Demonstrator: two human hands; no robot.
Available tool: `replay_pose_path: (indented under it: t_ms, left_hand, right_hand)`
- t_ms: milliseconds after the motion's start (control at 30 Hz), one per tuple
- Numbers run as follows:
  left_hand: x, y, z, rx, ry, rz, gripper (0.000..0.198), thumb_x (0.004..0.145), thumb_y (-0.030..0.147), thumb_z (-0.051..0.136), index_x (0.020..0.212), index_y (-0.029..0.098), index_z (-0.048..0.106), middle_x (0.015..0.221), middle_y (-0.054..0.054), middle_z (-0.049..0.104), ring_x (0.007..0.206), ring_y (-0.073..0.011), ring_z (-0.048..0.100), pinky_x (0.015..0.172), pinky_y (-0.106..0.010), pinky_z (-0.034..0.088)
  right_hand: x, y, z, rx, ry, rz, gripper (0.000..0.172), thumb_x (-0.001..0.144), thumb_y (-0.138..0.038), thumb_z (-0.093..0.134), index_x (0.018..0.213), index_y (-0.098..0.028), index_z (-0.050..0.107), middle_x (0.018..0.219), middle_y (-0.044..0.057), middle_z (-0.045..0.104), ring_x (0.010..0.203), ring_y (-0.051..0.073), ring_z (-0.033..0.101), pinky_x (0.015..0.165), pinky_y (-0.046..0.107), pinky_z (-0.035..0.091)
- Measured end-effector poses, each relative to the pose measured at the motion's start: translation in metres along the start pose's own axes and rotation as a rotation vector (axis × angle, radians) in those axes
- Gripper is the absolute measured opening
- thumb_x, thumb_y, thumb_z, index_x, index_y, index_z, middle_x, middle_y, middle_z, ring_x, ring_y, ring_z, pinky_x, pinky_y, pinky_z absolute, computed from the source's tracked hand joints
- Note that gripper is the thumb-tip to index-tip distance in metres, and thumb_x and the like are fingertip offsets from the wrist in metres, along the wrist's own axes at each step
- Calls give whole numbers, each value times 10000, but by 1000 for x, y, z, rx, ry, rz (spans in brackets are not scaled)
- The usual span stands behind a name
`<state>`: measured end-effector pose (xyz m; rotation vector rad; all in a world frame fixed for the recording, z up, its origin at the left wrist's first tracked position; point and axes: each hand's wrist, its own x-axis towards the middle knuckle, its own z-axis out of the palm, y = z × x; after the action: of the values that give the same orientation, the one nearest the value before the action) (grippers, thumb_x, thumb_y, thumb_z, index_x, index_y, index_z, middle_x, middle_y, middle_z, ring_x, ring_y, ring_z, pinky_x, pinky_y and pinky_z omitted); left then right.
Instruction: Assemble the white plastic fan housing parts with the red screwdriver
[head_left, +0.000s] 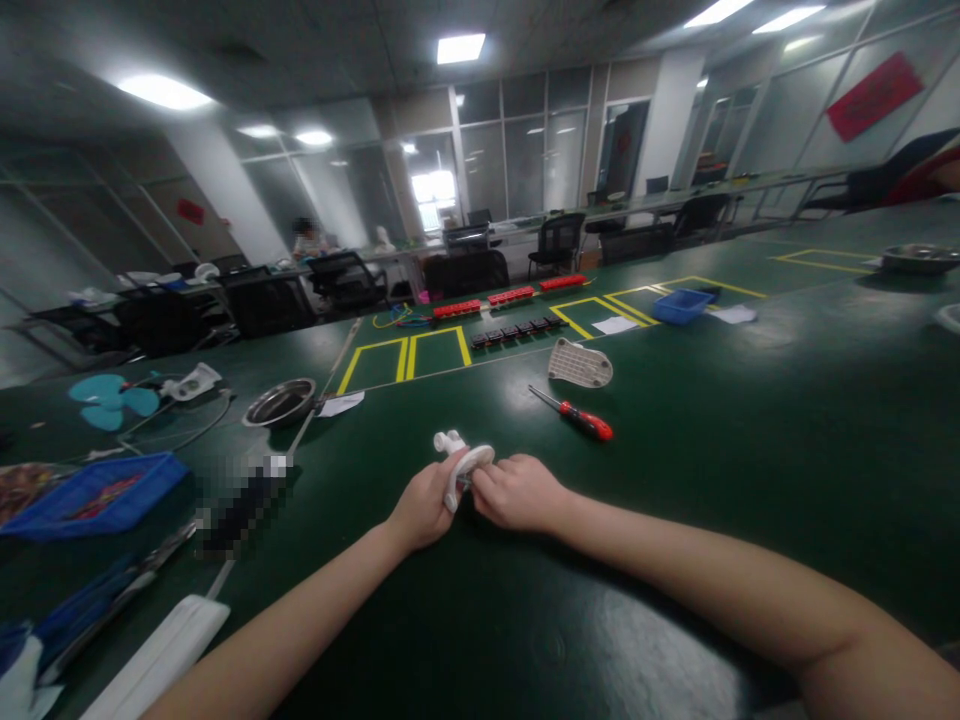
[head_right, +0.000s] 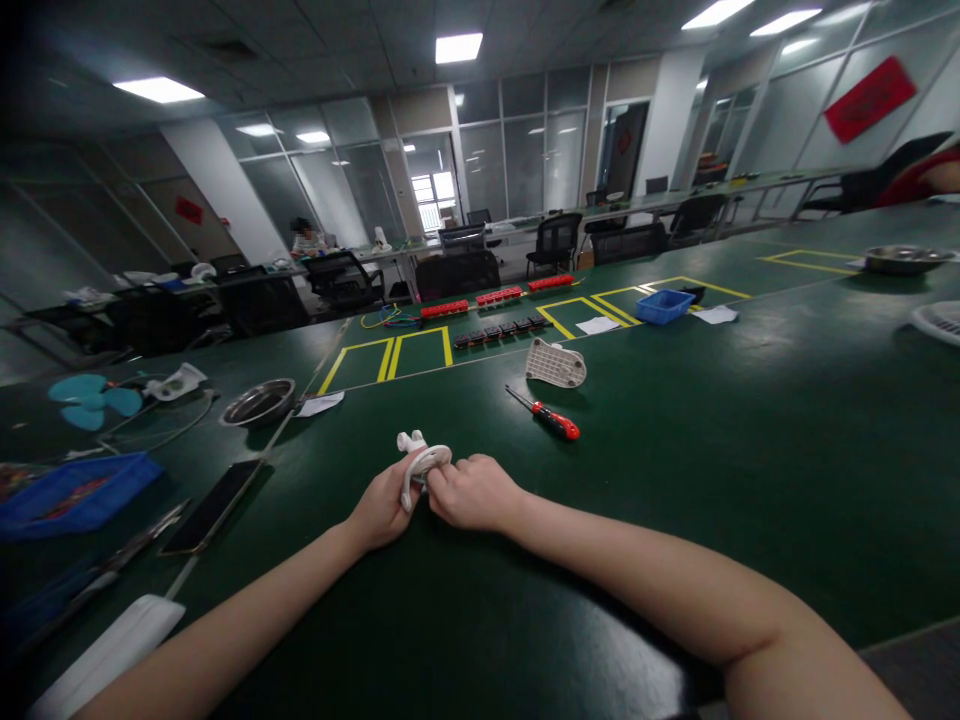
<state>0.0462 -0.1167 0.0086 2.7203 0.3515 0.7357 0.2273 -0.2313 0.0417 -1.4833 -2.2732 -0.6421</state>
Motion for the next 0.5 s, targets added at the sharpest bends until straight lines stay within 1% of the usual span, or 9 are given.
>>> replay_pose_path:
  t_ms: [133, 267, 500]
  left_hand:
    - [0, -3, 2, -3, 8, 4, 518, 928, 204, 421, 1429, 185, 291, 1125, -137, 633, 1045, -256, 622, 877, -413, 509]
    - [-1, -5, 4, -2, 37, 16, 508, 928, 210, 434, 1419, 198, 304, 1120, -127, 639, 1066, -257, 619, 885, -412, 510]
    - [0, -4, 2, 8, 45, 29, 510, 928, 221, 445, 1418, 202, 305, 1127, -128, 642, 1053, -249, 629, 874, -394, 520]
  right_hand:
    - [1, -2, -4, 7, -6, 49, 239, 934, -285, 439, 836, -137, 599, 716, 72, 677, 565, 143, 598, 508, 292, 281]
    - [0, -1, -5, 11, 5, 44, 223, 926, -280, 450, 827, -141, 594, 714, 54, 675, 573, 141, 603, 516, 282, 284]
    - [-2, 4, -1, -10, 104, 3, 212, 924, -289, 472, 814, -151, 590, 686, 25, 655, 547, 129, 576, 519, 293, 269]
